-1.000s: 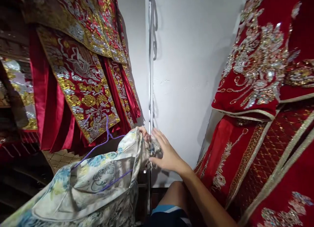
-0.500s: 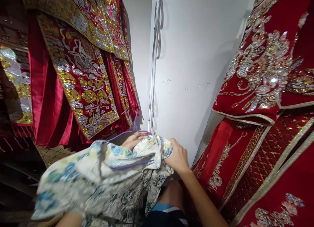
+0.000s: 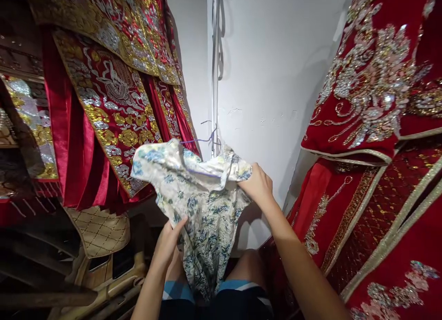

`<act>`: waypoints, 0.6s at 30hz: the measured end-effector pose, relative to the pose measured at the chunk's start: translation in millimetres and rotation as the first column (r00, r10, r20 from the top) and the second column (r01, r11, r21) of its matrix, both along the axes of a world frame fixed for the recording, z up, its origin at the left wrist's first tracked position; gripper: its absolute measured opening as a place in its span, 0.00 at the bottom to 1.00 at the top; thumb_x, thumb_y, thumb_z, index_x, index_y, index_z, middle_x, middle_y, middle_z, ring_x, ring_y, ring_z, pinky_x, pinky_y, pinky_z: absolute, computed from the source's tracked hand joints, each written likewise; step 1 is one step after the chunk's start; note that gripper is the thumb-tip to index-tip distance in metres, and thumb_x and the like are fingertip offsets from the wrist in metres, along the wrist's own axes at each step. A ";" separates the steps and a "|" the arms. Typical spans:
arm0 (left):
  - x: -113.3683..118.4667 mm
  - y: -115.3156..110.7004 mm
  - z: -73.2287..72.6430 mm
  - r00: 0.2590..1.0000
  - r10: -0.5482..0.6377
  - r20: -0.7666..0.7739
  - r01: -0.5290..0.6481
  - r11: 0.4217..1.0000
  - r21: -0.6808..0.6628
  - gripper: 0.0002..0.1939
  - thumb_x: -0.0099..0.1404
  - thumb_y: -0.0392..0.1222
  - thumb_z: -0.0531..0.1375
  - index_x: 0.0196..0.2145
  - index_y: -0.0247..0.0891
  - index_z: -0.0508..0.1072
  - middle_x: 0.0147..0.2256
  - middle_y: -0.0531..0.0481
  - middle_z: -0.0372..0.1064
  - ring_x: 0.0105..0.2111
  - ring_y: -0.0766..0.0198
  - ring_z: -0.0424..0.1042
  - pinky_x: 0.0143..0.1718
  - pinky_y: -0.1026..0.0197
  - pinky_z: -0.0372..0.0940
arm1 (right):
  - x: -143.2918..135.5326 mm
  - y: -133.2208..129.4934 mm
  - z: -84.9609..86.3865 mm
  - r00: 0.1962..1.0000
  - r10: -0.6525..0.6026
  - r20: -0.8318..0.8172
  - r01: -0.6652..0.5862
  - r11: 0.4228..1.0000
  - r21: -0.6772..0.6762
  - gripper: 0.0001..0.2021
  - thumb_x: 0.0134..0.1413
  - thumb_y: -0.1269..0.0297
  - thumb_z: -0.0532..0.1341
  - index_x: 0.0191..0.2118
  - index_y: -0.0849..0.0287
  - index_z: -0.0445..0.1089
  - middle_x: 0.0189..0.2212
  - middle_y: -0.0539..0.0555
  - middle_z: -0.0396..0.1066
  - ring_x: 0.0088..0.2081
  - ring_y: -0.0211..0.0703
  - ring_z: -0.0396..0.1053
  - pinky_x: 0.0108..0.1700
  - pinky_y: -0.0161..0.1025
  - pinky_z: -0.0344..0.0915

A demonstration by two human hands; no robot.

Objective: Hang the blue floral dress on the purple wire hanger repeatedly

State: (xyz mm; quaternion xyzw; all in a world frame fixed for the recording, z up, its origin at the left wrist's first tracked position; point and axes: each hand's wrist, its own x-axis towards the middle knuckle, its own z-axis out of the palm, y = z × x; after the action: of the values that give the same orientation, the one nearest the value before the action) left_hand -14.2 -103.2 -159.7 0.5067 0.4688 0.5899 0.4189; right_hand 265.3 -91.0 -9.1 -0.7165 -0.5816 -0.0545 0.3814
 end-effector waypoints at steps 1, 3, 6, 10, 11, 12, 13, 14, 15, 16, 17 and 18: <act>2.0 -0.7 -7.1 1.000 0.013 -0.006 -0.013 1.000 -0.008 0.26 0.58 0.55 0.64 0.51 0.39 0.76 0.49 0.41 0.77 0.60 0.43 0.67 0.60 0.47 0.62 | -0.4 -1.6 -4.8 0.999 0.038 -0.003 -0.038 0.999 0.037 0.23 0.47 0.51 0.64 0.48 0.56 0.68 0.43 0.62 0.75 0.44 0.61 0.72 0.41 0.46 0.65; 7.1 -3.6 -20.0 1.000 0.025 0.008 -0.024 0.999 -0.030 0.26 0.58 0.54 0.63 0.51 0.38 0.75 0.48 0.40 0.77 0.59 0.42 0.68 0.61 0.47 0.62 | -0.9 -7.8 -24.9 0.990 0.135 -0.045 -0.126 0.979 0.158 0.26 0.44 0.56 0.66 0.51 0.57 0.67 0.48 0.62 0.72 0.52 0.62 0.68 0.50 0.51 0.65; 17.2 -13.8 -36.4 0.998 0.046 0.034 -0.042 0.995 -0.093 0.27 0.60 0.52 0.61 0.53 0.36 0.74 0.49 0.38 0.77 0.57 0.41 0.70 0.60 0.44 0.62 | -18.9 -23.8 -79.8 0.932 0.270 -0.241 -0.160 0.905 0.394 0.35 0.45 0.57 0.67 0.61 0.56 0.61 0.61 0.64 0.60 0.64 0.60 0.57 0.61 0.54 0.58; 30.0 -32.0 -52.7 0.998 0.034 0.046 -0.026 0.988 -0.150 0.29 0.62 0.52 0.57 0.57 0.34 0.71 0.52 0.36 0.74 0.61 0.42 0.66 0.62 0.45 0.60 | -88.0 -44.9 -163.3 0.610 0.270 -0.746 0.062 0.921 0.384 0.22 0.55 0.51 0.60 0.53 0.55 0.64 0.50 0.61 0.69 0.52 0.54 0.68 0.50 0.49 0.68; 32.0 -35.6 -55.6 0.999 0.017 0.040 -0.011 0.989 -0.144 0.31 0.62 0.52 0.57 0.59 0.34 0.69 0.54 0.37 0.73 0.63 0.43 0.63 0.63 0.46 0.59 | -105.6 -47.3 -176.7 0.505 0.285 -0.815 -0.028 0.949 0.314 0.17 0.56 0.49 0.60 0.45 0.55 0.67 0.41 0.58 0.71 0.44 0.52 0.71 0.45 0.47 0.69; 33.5 -38.4 -58.2 0.999 0.003 0.032 0.002 0.991 -0.135 0.33 0.62 0.52 0.57 0.61 0.35 0.67 0.57 0.38 0.71 0.65 0.44 0.60 0.65 0.48 0.57 | -119.7 -48.2 -185.2 0.431 0.308 -0.848 -0.167 0.951 0.260 0.17 0.55 0.46 0.59 0.38 0.56 0.68 0.34 0.56 0.70 0.36 0.50 0.70 0.38 0.44 0.68; 34.5 -40.4 -60.2 1.000 -0.005 0.025 0.008 0.991 -0.131 0.34 0.62 0.53 0.57 0.64 0.36 0.64 0.60 0.39 0.68 0.67 0.46 0.56 0.66 0.49 0.55 | -129.4 -47.9 -188.9 0.373 0.321 -0.870 -0.272 0.935 0.228 0.18 0.55 0.44 0.59 0.34 0.55 0.67 0.29 0.53 0.68 0.31 0.47 0.67 0.33 0.42 0.66; 35.1 -41.5 -61.8 1.000 -0.005 0.017 0.007 0.990 -0.139 0.36 0.62 0.53 0.57 0.65 0.37 0.61 0.62 0.40 0.65 0.69 0.47 0.53 0.67 0.51 0.54 | -134.2 -46.9 -188.6 0.338 0.335 -0.880 -0.351 0.912 0.212 0.20 0.55 0.41 0.59 0.30 0.55 0.66 0.24 0.50 0.64 0.27 0.45 0.63 0.30 0.40 0.63; 35.6 -42.1 -63.1 1.000 0.001 0.008 0.000 0.988 -0.157 0.38 0.62 0.54 0.58 0.67 0.39 0.59 0.64 0.41 0.62 0.70 0.48 0.50 0.67 0.51 0.53 | -134.5 -45.7 -185.5 0.320 0.352 -0.879 -0.397 0.893 0.213 0.21 0.54 0.40 0.59 0.27 0.55 0.64 0.22 0.48 0.61 0.25 0.43 0.60 0.28 0.39 0.60; 36.5 -42.3 -64.2 1.000 0.009 -0.001 -0.009 0.983 -0.182 0.39 0.62 0.55 0.58 0.68 0.39 0.57 0.66 0.41 0.59 0.70 0.49 0.49 0.68 0.52 0.53 | -131.5 -44.8 -180.7 0.314 0.371 -0.874 -0.413 0.882 0.226 0.23 0.54 0.39 0.59 0.25 0.54 0.62 0.20 0.47 0.58 0.23 0.41 0.57 0.27 0.39 0.58; 37.9 -42.5 -65.3 1.000 0.018 -0.008 -0.019 0.977 -0.211 0.40 0.62 0.55 0.58 0.69 0.39 0.55 0.67 0.40 0.57 0.70 0.49 0.48 0.68 0.51 0.52 | -126.3 -44.6 -175.7 0.314 0.388 -0.866 -0.413 0.878 0.243 0.23 0.55 0.39 0.59 0.24 0.54 0.61 0.20 0.46 0.56 0.23 0.40 0.56 0.27 0.39 0.56; 40.3 -43.1 -66.7 1.000 0.023 -0.010 -0.025 0.972 -0.233 0.41 0.62 0.56 0.58 0.69 0.39 0.54 0.67 0.40 0.56 0.70 0.48 0.47 0.68 0.51 0.52 | -120.3 -45.2 -171.3 0.312 0.402 -0.861 -0.409 0.875 0.260 0.23 0.55 0.39 0.58 0.24 0.54 0.60 0.19 0.46 0.56 0.22 0.40 0.55 0.27 0.39 0.56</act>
State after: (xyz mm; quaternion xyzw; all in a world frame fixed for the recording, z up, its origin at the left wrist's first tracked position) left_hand 26.1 -146.3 -226.4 0.4505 0.5425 0.5339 0.4665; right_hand 145.0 -136.3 -180.4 -0.4649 -0.4485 0.4333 0.6285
